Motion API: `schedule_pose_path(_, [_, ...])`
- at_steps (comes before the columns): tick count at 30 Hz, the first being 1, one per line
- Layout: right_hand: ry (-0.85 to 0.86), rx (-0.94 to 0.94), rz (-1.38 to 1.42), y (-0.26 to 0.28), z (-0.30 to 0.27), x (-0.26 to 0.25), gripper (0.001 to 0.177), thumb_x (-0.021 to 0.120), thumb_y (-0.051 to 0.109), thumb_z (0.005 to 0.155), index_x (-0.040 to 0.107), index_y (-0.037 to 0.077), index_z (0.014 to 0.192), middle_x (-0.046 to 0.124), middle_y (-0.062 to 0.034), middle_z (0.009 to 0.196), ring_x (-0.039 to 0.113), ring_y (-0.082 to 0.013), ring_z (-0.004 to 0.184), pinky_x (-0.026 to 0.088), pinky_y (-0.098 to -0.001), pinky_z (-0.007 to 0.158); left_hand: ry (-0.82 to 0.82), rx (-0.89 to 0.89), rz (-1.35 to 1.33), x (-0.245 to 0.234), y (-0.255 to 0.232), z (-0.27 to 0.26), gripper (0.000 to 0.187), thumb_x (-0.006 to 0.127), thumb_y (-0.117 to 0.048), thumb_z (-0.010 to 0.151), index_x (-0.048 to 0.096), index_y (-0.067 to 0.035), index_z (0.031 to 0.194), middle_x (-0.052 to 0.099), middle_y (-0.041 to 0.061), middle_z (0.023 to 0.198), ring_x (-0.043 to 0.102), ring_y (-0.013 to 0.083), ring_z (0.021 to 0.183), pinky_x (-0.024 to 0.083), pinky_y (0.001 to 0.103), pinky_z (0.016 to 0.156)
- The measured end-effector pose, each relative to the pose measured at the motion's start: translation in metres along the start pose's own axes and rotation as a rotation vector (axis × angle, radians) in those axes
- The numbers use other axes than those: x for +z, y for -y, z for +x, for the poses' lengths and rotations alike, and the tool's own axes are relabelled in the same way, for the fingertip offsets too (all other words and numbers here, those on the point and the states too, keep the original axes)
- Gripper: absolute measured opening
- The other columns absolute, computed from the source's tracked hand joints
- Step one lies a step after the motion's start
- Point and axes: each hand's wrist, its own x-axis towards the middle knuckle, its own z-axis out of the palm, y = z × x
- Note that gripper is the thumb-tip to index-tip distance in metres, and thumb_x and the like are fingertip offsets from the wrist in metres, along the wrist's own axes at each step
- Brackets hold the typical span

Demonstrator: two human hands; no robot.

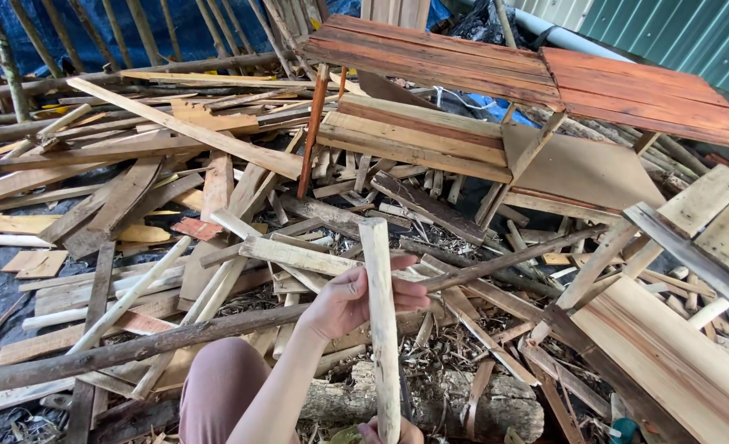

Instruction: Carving and shaving a wooden stick using a hand knife

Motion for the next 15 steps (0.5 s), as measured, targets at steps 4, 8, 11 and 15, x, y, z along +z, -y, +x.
schedule_pose_path(4, [0.194,0.012,0.206,-0.035,0.000,0.005,0.035,0.093,0.009,0.074,0.066,0.008,0.053,0.069,-0.0052,0.050,0.064,-0.0144,0.043,0.054,-0.0266,0.048,0.018,-0.021,0.022,0.009,-0.004,0.000,0.066,0.051,-0.032,0.105,0.033,0.004,0.157,0.056,0.031,0.142,0.054,0.0438,0.136,0.040,0.052,0.125])
schedule_pose_path(8, [0.089,0.041,0.250,-0.032,-0.014,0.000,0.023,0.090,0.005,0.073,0.071,0.001,0.061,0.071,-0.0109,0.051,0.066,-0.0189,0.044,0.057,-0.0309,0.048,-0.116,-0.008,0.062,0.004,-0.003,-0.002,0.063,0.060,-0.026,0.103,0.039,0.003,0.155,0.061,0.027,0.139,0.058,0.0393,0.133,0.045,0.051,0.120])
schedule_pose_path(11, [0.437,0.126,0.375,0.006,-0.009,-0.021,0.021,0.082,0.003,0.087,0.068,-0.002,0.073,0.059,-0.0081,0.049,0.052,-0.0182,0.039,0.042,-0.0299,0.041,-0.343,0.057,0.077,-0.007,0.007,-0.001,0.062,0.077,-0.022,0.090,0.054,0.005,0.141,0.074,0.016,0.111,0.074,0.0317,0.104,0.059,0.042,0.098])
schedule_pose_path(15, [0.475,0.335,0.486,0.065,-0.023,-0.028,0.019,0.077,0.006,0.090,0.066,-0.008,0.092,0.059,-0.0109,0.056,0.055,-0.0213,0.038,0.044,-0.0314,0.036,-0.475,0.081,0.032,-0.017,0.004,0.002,0.052,0.077,-0.013,0.088,0.061,-0.001,0.136,0.076,0.014,0.109,0.075,0.0275,0.099,0.064,0.038,0.082])
